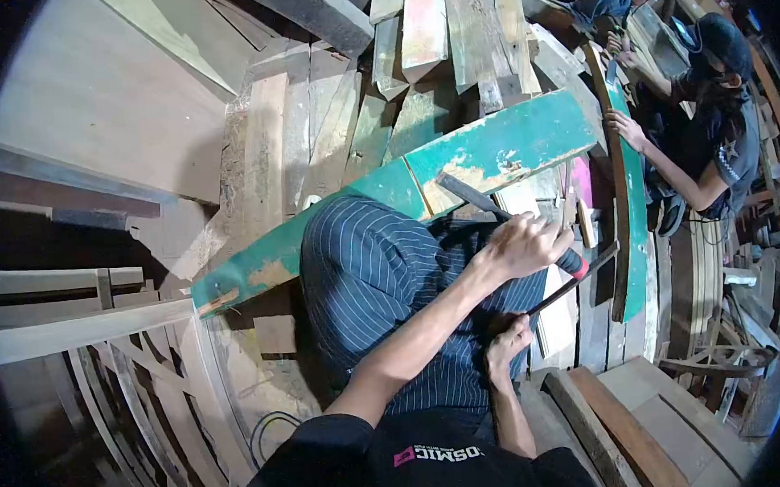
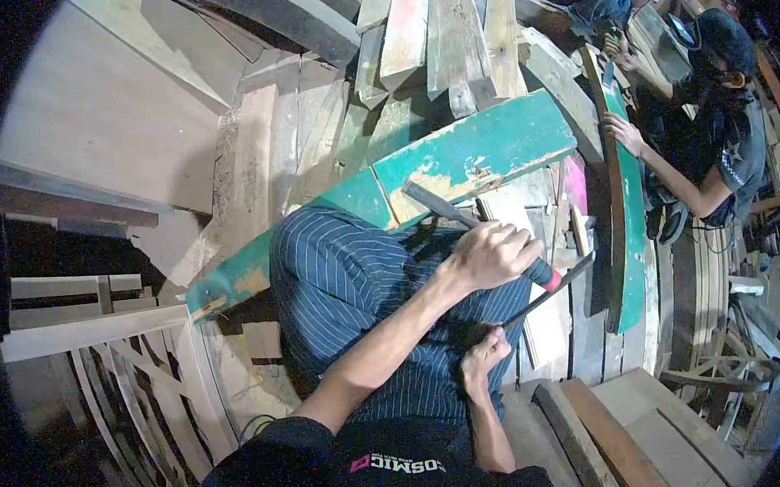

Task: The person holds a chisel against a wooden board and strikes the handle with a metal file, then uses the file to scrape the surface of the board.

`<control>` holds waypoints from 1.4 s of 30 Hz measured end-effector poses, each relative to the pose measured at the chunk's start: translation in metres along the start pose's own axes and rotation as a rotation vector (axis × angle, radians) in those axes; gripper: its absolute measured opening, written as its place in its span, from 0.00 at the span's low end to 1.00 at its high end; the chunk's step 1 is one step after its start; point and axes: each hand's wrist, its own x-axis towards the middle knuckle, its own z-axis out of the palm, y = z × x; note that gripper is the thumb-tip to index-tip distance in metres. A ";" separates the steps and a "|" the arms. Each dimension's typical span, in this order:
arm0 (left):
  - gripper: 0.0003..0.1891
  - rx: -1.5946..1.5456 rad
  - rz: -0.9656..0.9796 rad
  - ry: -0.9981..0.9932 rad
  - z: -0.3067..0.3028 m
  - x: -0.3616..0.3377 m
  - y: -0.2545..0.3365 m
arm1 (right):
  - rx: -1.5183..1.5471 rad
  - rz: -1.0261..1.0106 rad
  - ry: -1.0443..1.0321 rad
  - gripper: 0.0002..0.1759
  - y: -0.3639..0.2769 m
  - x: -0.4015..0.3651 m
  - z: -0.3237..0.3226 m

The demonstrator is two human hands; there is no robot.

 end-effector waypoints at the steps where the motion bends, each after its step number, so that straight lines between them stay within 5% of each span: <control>1: 0.04 -0.006 -0.001 0.013 -0.001 0.000 -0.001 | 0.080 0.015 0.066 0.35 -0.002 0.000 0.004; 4: 0.05 0.001 0.002 -0.018 0.000 -0.004 -0.002 | 0.525 0.131 0.238 0.34 -0.015 0.004 0.014; 7: 0.05 0.007 -0.011 -0.009 0.001 -0.002 -0.001 | 0.231 -0.155 0.159 0.30 0.015 0.003 0.012; 9: 0.04 0.000 -0.002 0.011 -0.003 0.001 -0.001 | 0.152 -0.098 0.065 0.30 0.015 -0.004 0.006; 16: 0.04 0.023 -0.024 -0.035 0.005 -0.007 -0.001 | 0.491 0.038 0.355 0.32 -0.048 0.005 0.021; 19: 0.04 0.010 -0.011 -0.037 0.004 -0.005 0.000 | 0.210 0.057 -0.010 0.32 -0.005 -0.001 0.006; 23: 0.04 0.018 -0.002 -0.022 0.000 -0.003 -0.001 | 0.291 0.019 0.107 0.32 -0.036 0.000 0.011; 24: 0.04 0.014 -0.006 -0.024 0.004 -0.006 -0.001 | 0.235 -0.057 0.294 0.32 -0.044 0.004 0.017; 27: 0.04 0.022 -0.007 -0.032 0.004 -0.005 -0.002 | 0.294 -0.059 0.344 0.32 0.016 -0.001 0.016; 28: 0.04 0.030 -0.005 -0.038 0.004 -0.005 -0.002 | 0.127 -0.103 0.073 0.33 -0.006 0.001 0.007; 29: 0.04 0.037 0.000 -0.044 0.005 -0.004 -0.002 | 0.180 0.098 0.003 0.37 -0.029 -0.003 0.006; 31: 0.03 0.023 -0.008 -0.055 0.009 -0.004 -0.002 | 0.043 -0.007 0.029 0.35 -0.008 0.001 0.003; 34: 0.03 0.063 -0.001 -0.065 0.008 -0.006 -0.002 | 0.331 0.017 0.355 0.33 -0.009 0.007 0.018; 37: 0.03 0.056 -0.023 -0.078 0.010 -0.006 -0.002 | 0.376 0.215 0.171 0.33 -0.026 0.002 0.012; 39: 0.03 0.045 -0.003 -0.021 0.007 -0.002 -0.003 | 0.251 0.032 -0.020 0.34 -0.023 0.000 0.009; 42: 0.03 0.049 -0.004 -0.029 0.008 -0.005 -0.002 | 0.230 0.011 0.204 0.34 -0.035 0.005 0.016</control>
